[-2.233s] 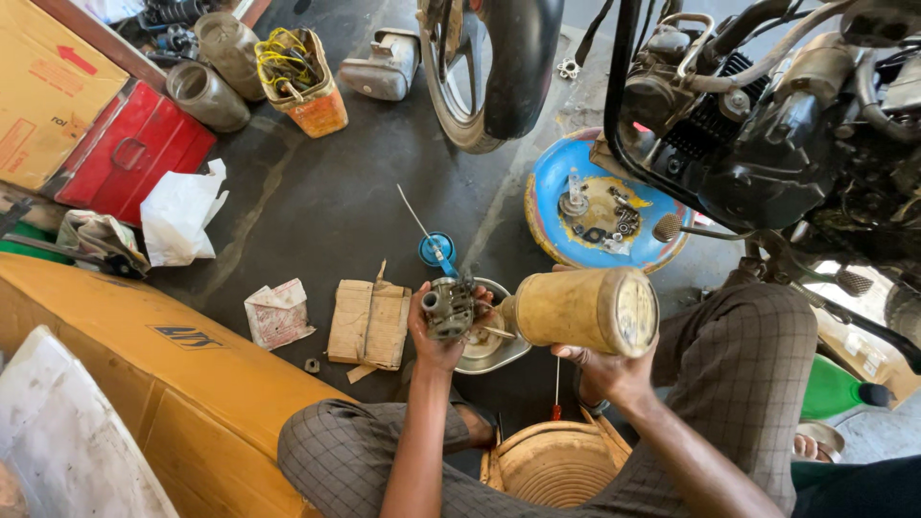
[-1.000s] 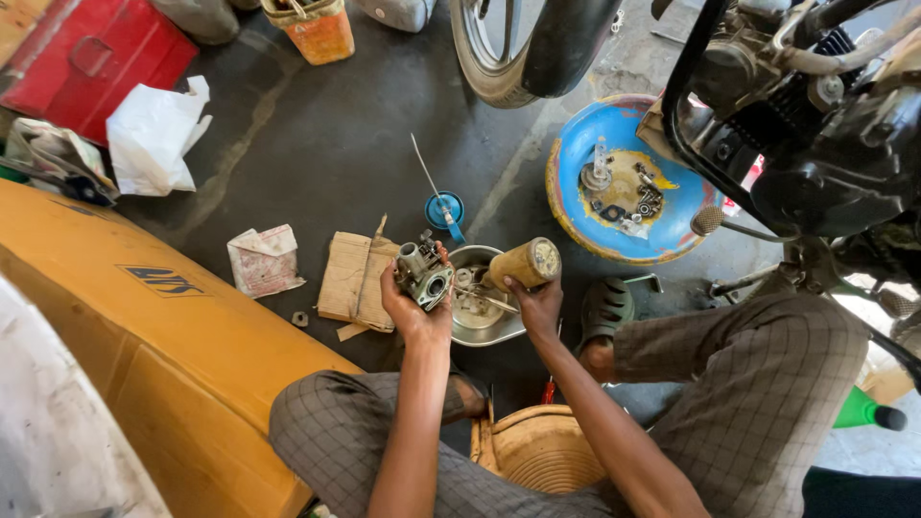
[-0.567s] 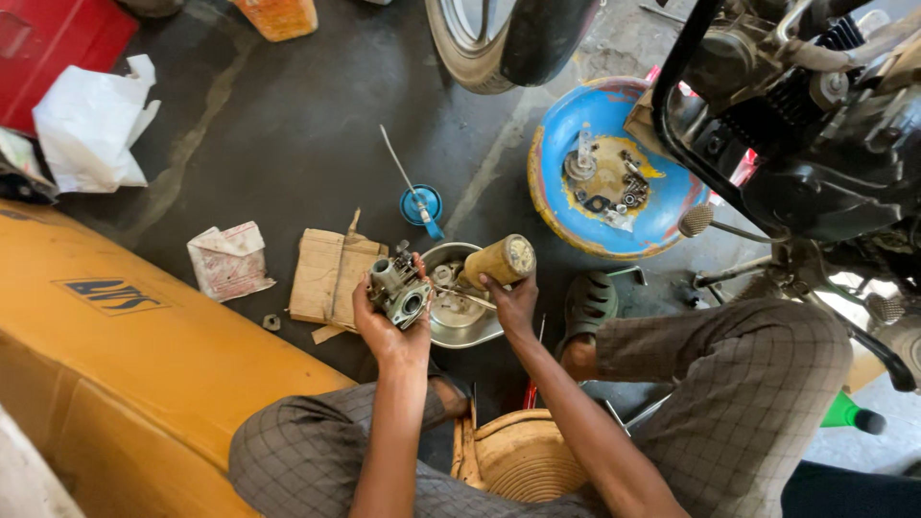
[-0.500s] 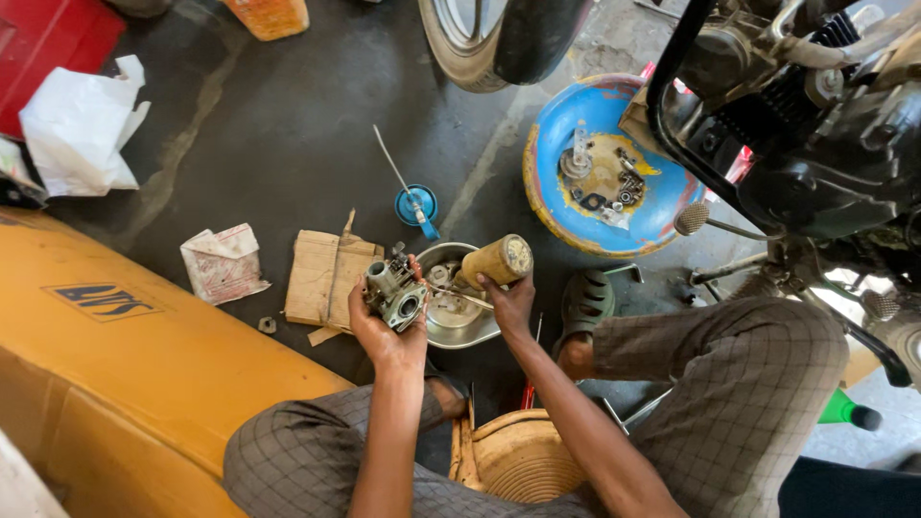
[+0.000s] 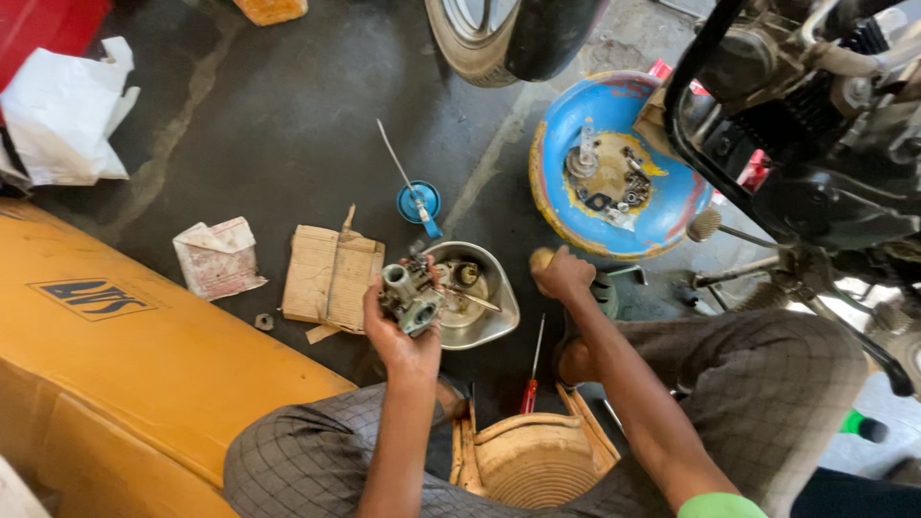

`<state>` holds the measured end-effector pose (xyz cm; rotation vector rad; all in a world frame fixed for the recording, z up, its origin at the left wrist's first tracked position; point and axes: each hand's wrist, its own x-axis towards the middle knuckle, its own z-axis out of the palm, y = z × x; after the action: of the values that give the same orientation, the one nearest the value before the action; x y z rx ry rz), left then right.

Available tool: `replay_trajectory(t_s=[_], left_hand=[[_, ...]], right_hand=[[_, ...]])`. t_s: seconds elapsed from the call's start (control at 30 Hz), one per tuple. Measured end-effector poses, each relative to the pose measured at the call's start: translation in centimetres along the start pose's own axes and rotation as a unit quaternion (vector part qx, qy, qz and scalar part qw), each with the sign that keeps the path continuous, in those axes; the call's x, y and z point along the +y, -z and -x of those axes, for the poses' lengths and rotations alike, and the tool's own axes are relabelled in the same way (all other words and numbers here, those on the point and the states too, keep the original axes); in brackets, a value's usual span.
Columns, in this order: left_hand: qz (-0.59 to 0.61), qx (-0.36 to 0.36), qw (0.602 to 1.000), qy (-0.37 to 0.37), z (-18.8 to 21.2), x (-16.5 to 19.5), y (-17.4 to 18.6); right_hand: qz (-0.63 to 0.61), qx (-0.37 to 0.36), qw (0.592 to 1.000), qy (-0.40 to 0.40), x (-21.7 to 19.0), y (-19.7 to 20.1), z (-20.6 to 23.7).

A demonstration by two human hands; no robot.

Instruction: The person sits on the floor and cleans a motorcycle carburetor. They pour liquid from a bottle into the carburetor, then use a screwdriver to scrape and clean internal parts, repeating the process multiple times.

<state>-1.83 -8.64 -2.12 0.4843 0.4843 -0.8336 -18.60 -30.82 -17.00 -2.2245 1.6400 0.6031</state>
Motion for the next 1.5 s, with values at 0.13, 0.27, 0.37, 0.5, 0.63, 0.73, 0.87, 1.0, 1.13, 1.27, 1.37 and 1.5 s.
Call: replay_trajectory(t_s=[0.13,0.27,0.37,0.5,0.63,0.73,0.87,1.0,1.13,1.27,1.37,1.5], left_hand=[[-0.023,-0.076,0.997,-0.012,0.8,0.0,-1.0],[-0.048,-0.060,0.997,0.029,1.0,0.2,-1.9],[-0.051,-0.073,0.996,0.027,0.8,0.2,-2.2],[-0.050,-0.090,0.994,0.026,0.7,0.2,-2.0],[-0.083,-0.151,0.985,0.014,1.3,0.5,-1.9],[-0.080,-0.175,0.981,0.009,1.7,0.6,-2.0],[0.002,-0.132,0.991,0.022,1.0,0.5,-1.3],[-0.013,-0.100,0.995,-0.012,0.3,0.1,-0.1],[0.080,-0.150,0.983,0.063,1.3,0.0,-0.4],[0.043,-0.132,0.988,0.072,3.5,-0.2,-2.0],[0.008,-0.144,0.986,0.079,4.9,-0.6,-2.4],[-0.012,-0.213,0.973,0.093,6.2,-1.1,-1.9]], right_hand=[[0.049,0.005,0.996,0.068,-2.0,-0.9,1.3],[0.090,0.101,0.983,0.127,-3.7,0.5,2.4],[0.142,0.205,0.943,0.221,-6.1,0.6,4.0],[0.107,0.053,0.916,0.384,-9.2,-2.3,8.0],[-0.035,0.118,0.889,0.441,-10.1,-4.2,10.0],[0.029,-0.018,0.930,0.365,-10.0,-4.2,10.9],[-0.103,0.069,0.911,0.394,-10.1,-3.9,13.5],[-0.236,-0.018,0.907,0.348,-7.2,-2.0,15.9],[-0.353,0.018,0.877,0.325,-0.9,5.2,21.4],[-0.370,0.147,0.876,0.273,2.4,12.1,31.1],[-0.343,0.266,0.811,0.391,1.3,14.4,35.2],[-0.262,0.262,0.860,0.351,-0.7,14.4,36.1]])
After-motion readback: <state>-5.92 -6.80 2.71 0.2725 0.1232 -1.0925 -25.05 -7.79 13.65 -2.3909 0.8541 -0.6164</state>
